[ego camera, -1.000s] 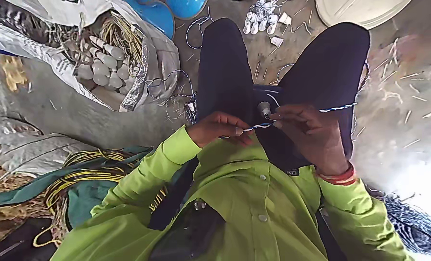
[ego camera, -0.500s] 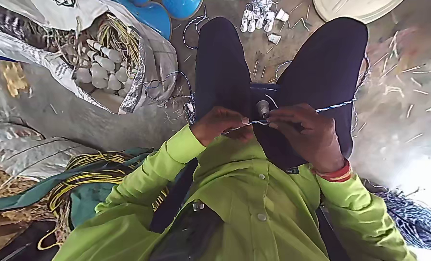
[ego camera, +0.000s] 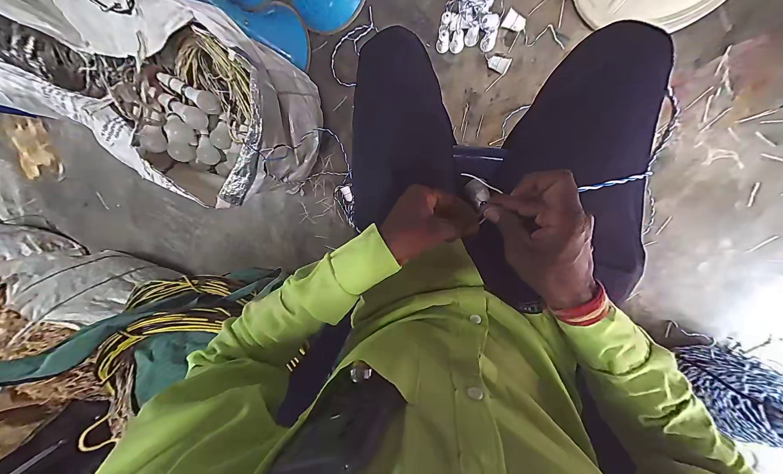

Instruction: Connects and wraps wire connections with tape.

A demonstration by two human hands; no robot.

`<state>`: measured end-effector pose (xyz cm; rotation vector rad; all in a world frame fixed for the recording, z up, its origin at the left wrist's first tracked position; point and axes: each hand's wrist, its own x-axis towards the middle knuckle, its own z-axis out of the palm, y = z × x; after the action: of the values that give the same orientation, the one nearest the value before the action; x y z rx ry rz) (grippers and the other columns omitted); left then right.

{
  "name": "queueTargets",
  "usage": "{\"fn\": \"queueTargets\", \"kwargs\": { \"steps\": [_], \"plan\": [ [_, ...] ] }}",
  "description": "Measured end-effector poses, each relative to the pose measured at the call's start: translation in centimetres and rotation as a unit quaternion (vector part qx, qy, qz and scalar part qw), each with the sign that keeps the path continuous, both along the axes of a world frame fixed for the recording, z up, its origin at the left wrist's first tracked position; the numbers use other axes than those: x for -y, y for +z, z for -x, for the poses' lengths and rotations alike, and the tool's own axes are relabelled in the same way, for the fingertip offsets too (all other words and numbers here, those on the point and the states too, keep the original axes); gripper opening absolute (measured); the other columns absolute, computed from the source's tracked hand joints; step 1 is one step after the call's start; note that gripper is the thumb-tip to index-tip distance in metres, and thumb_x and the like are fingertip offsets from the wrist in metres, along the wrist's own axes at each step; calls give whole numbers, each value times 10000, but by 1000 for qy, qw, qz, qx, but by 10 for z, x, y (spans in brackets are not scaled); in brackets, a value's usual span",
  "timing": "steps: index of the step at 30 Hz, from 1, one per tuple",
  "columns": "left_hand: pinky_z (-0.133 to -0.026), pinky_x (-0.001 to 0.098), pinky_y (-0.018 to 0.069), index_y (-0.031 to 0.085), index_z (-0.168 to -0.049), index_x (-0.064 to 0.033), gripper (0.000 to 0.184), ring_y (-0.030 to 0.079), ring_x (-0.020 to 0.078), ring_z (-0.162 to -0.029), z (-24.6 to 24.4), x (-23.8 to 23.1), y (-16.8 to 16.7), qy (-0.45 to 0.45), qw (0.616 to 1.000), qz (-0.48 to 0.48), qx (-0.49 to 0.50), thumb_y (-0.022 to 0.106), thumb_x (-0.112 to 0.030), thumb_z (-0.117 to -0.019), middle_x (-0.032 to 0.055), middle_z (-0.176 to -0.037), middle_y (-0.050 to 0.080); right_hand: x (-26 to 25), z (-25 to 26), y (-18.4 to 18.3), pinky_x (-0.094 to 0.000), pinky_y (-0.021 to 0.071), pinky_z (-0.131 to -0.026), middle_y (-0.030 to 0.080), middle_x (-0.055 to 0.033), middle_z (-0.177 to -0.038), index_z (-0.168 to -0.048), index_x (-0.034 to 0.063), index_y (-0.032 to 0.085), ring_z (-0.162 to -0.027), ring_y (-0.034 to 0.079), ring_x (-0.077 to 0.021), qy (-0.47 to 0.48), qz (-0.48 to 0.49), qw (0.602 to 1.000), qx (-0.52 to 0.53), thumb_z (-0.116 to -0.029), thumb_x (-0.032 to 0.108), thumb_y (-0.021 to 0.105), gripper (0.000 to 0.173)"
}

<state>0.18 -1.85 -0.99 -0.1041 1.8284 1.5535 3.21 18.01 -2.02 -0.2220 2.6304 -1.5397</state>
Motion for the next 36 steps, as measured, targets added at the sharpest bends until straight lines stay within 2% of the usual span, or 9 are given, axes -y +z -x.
{"fn": "queueTargets", "kwargs": {
  "steps": [5, 10, 12, 15, 18, 24, 27, 32, 36],
  "plan": [
    [-802, 288, 602, 745, -928, 9, 113, 686, 124, -893, -6, -11, -13, 45, 992, 15, -116, 799, 0, -830, 107, -1012, 700, 2, 0, -2, -333, 593, -692, 721, -92, -961, -1173, 32, 475, -815, 720, -151, -10, -58, 998, 17, -1008, 126, 628, 244],
    [-735, 264, 569, 704, -915, 17, 76, 649, 86, -791, -7, -21, -7, 124, 991, -41, 40, 738, 59, -862, 54, -870, 693, 11, -2, -10, -495, 515, -777, 630, -169, -927, -1117, -20, 550, -873, 639, -339, 15, -107, 992, -65, -1019, 74, 549, 136],
    [-730, 264, 561, 678, -895, 14, 68, 642, 87, -768, -7, -23, -8, 153, 980, -72, 104, 689, 81, -889, 50, -834, 683, 11, 0, -8, -479, 515, -780, 655, -164, -953, -1137, -16, 588, -887, 642, -326, 28, -87, 993, -69, -1018, 69, 555, 150],
    [-708, 251, 545, 680, -892, 4, 115, 635, 87, -759, -6, -18, -11, 178, 966, -108, 150, 669, 115, -860, 46, -839, 692, -3, 9, -2, -301, 608, -770, 738, -77, -1026, -1253, 29, 598, -867, 721, -115, 39, -2, 999, 11, -1016, 129, 622, 258],
    [-744, 242, 572, 712, -960, 15, 123, 673, 82, -782, -4, -11, -4, 163, 960, -137, 181, 675, 103, -883, 50, -889, 731, -16, 11, 0, -211, 599, -763, 754, -29, -1014, -1174, 49, 667, -856, 717, -41, 23, 74, 996, 54, -1001, 123, 654, 188],
    [-799, 264, 587, 711, -1024, -1, 166, 692, 102, -829, -5, 2, 2, 163, 936, -222, 220, 585, 68, -941, 45, -937, 731, -21, 7, 0, -239, 605, -837, 736, -97, -1100, -1186, -13, 718, -959, 715, -91, 17, 87, 996, -28, -992, 96, 659, 230],
    [-831, 282, 592, 715, -1027, -18, 180, 700, 119, -865, -8, 7, 1, 173, 926, -248, 228, 566, 49, -951, 47, -959, 730, -24, 3, -3, -211, 583, -809, 718, -99, -1046, -1091, -6, 757, -933, 684, -82, 25, 78, 994, -65, -954, 132, 711, 199],
    [-823, 279, 604, 714, -1041, -15, 196, 717, 121, -867, -10, 6, 2, 185, 926, -245, 221, 550, 67, -971, 53, -980, 743, -24, 0, -6, -342, 543, -920, 739, -116, -1082, -998, 31, 782, -1053, 671, -192, 47, 53, 991, -110, -917, 165, 727, 166],
    [-814, 293, 613, 718, -1045, 3, 178, 726, 128, -862, -12, 4, 3, 187, 940, -215, 188, 577, 73, -964, 55, -977, 752, -22, -1, -6, -279, 549, -877, 690, -137, -1151, -999, 51, 789, -1040, 652, -163, 38, 42, 994, -98, -921, 191, 734, 169]
  ]
}}
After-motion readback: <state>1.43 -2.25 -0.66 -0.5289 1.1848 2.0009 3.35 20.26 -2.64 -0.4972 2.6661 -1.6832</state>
